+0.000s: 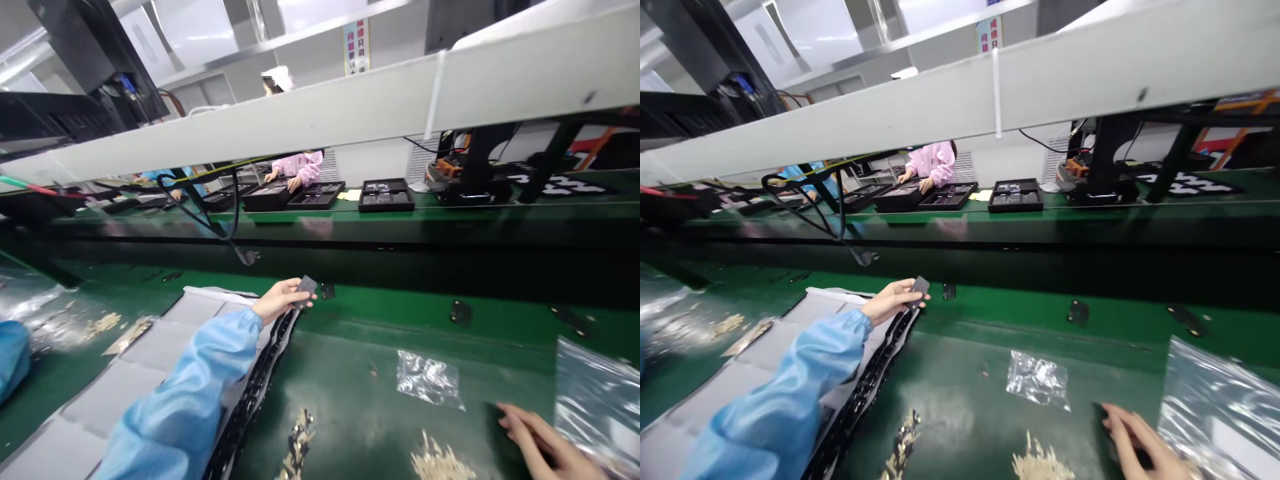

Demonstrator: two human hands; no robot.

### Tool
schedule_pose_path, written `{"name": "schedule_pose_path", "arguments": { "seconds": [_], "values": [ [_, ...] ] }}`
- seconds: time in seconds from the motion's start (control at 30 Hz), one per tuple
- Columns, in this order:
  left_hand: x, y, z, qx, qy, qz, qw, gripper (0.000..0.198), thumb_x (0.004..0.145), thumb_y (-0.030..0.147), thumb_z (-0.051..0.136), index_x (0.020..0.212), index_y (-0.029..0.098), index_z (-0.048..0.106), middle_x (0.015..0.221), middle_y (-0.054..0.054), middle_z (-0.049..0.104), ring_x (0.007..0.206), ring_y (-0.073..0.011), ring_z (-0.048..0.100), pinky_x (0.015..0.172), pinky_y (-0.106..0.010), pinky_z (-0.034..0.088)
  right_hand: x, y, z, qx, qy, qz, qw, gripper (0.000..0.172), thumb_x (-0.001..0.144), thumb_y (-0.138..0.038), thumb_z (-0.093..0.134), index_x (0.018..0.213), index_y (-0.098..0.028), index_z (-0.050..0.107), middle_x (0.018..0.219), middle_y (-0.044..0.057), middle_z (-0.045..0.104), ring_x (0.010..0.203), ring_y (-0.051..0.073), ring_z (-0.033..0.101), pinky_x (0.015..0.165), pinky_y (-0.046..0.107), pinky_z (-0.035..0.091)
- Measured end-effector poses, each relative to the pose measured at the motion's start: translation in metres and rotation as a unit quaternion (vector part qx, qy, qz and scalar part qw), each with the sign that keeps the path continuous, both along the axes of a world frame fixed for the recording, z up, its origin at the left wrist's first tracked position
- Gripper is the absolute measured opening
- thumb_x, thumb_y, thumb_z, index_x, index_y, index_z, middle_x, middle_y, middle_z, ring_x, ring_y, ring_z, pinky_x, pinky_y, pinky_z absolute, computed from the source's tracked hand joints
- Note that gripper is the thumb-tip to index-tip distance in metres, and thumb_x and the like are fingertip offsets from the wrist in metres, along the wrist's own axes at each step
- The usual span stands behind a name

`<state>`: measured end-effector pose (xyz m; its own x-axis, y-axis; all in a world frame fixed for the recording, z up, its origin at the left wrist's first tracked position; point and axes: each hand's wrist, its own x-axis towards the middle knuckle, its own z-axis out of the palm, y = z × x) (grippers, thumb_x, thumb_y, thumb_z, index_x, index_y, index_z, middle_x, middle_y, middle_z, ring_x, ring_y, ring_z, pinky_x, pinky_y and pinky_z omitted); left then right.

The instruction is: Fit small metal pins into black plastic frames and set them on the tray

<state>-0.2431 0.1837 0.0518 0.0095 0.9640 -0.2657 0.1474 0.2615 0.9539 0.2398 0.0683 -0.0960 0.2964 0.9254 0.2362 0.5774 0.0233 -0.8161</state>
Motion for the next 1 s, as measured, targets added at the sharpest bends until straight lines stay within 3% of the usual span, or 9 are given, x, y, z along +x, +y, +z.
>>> {"name": "schedule_pose_path", "arguments": {
  "seconds": [0.13, 0.23, 0.37, 0.43, 0.53, 0.6, 0.73, 0.87, 1.0],
  "values": [
    [0.086, -0.060, 0.016, 0.048, -0.036, -0.095, 0.994, 0.023, 0.071, 0.028, 0.070, 0.084, 0.016, 0.057, 0.086, -0.007, 0.071, 0.077, -0.0173, 0.067, 0.074, -0.029, 0.050, -0.012, -0.009, 0.035, 0.004, 0.045, 0.047, 0.998, 0.031, 0.073, -0.046, 0.061, 0.088, -0.020, 0.070, 0.085, 0.008, 0.070, 0.075, 0.026, 0.066, 0.076, 0.039, 0.054],
    [0.146, -0.107, 0.023, 0.135, 0.017, -0.160, 0.978, 0.013, 0.072, 0.019, 0.067, 0.073, 0.018, 0.054, 0.085, -0.006, 0.070, 0.081, -0.0181, 0.066, 0.077, -0.033, 0.050, -0.034, -0.029, 0.065, -0.045, 0.217, 0.123, 0.967, 0.030, 0.079, -0.045, 0.060, 0.089, -0.017, 0.068, 0.076, 0.007, 0.067, 0.061, 0.018, 0.061, 0.056, 0.028, 0.053],
    [0.201, -0.167, 0.017, 0.342, 0.205, -0.253, 0.882, 0.021, 0.076, 0.003, 0.051, 0.077, 0.022, 0.060, 0.095, -0.002, 0.068, 0.096, -0.0174, 0.061, 0.101, -0.043, 0.035, -0.065, -0.067, 0.100, -0.208, 0.462, 0.296, 0.810, 0.032, 0.086, -0.043, 0.052, 0.104, -0.018, 0.063, 0.078, 0.007, 0.064, 0.060, 0.016, 0.061, 0.046, 0.024, 0.049],
    [0.215, -0.190, 0.008, 0.391, 0.256, -0.254, 0.847, 0.030, 0.077, 0.001, 0.046, 0.084, 0.025, 0.062, 0.106, -0.001, 0.066, 0.108, -0.0185, 0.055, 0.107, -0.047, 0.025, -0.074, -0.083, 0.108, -0.251, 0.496, 0.321, 0.767, 0.031, 0.081, -0.041, 0.062, 0.100, -0.017, 0.063, 0.077, 0.006, 0.064, 0.057, 0.014, 0.060, 0.044, 0.021, 0.048],
    [0.224, -0.218, -0.012, 0.348, 0.211, -0.140, 0.902, 0.039, 0.079, 0.007, 0.048, 0.109, 0.029, 0.058, 0.132, -0.005, 0.050, 0.127, -0.0242, 0.039, 0.109, -0.051, 0.020, -0.079, -0.096, 0.107, -0.248, 0.509, 0.307, 0.765, 0.028, 0.076, -0.037, 0.069, 0.093, -0.014, 0.064, 0.068, 0.003, 0.063, 0.050, 0.010, 0.057, 0.043, 0.017, 0.046],
    [0.229, -0.234, -0.026, 0.260, 0.065, -0.073, 0.961, 0.055, 0.079, 0.016, 0.054, 0.131, 0.029, 0.040, 0.142, -0.009, 0.038, 0.131, -0.0276, 0.034, 0.107, -0.050, 0.026, -0.083, -0.101, 0.102, -0.234, 0.494, 0.301, 0.782, 0.027, 0.077, -0.037, 0.068, 0.090, -0.013, 0.063, 0.061, 0.002, 0.062, 0.048, 0.009, 0.056, 0.044, 0.017, 0.046],
    [0.239, -0.263, -0.048, 0.078, -0.192, 0.005, 0.978, 0.045, 0.089, 0.033, 0.044, 0.132, 0.020, 0.041, 0.127, -0.014, 0.054, 0.117, -0.0279, 0.052, 0.100, -0.046, 0.039, -0.105, -0.113, 0.085, -0.268, 0.429, 0.372, 0.778, 0.032, 0.078, -0.042, 0.065, 0.090, -0.013, 0.061, 0.057, 0.001, 0.060, 0.044, 0.011, 0.057, 0.044, 0.022, 0.050],
    [0.221, -0.278, -0.057, 0.065, -0.112, 0.146, 0.981, 0.036, 0.093, 0.034, 0.036, 0.112, 0.015, 0.059, 0.100, -0.011, 0.067, 0.097, -0.0212, 0.061, 0.091, -0.036, 0.045, -0.122, -0.125, 0.067, -0.274, 0.318, 0.392, 0.819, 0.036, 0.080, -0.046, 0.059, 0.098, -0.015, 0.061, 0.080, 0.008, 0.064, 0.064, 0.017, 0.063, 0.049, 0.026, 0.052],
    [0.163, -0.290, -0.064, 0.147, 0.144, 0.234, 0.950, 0.025, 0.090, 0.028, 0.044, 0.098, 0.015, 0.064, 0.084, -0.006, 0.063, 0.078, -0.0166, 0.060, 0.075, -0.028, 0.048, -0.120, -0.124, 0.057, -0.272, 0.254, 0.383, 0.845, 0.036, 0.085, -0.047, 0.052, 0.100, -0.016, 0.061, 0.091, 0.011, 0.065, 0.073, 0.019, 0.061, 0.055, 0.028, 0.052]
  ]
}}
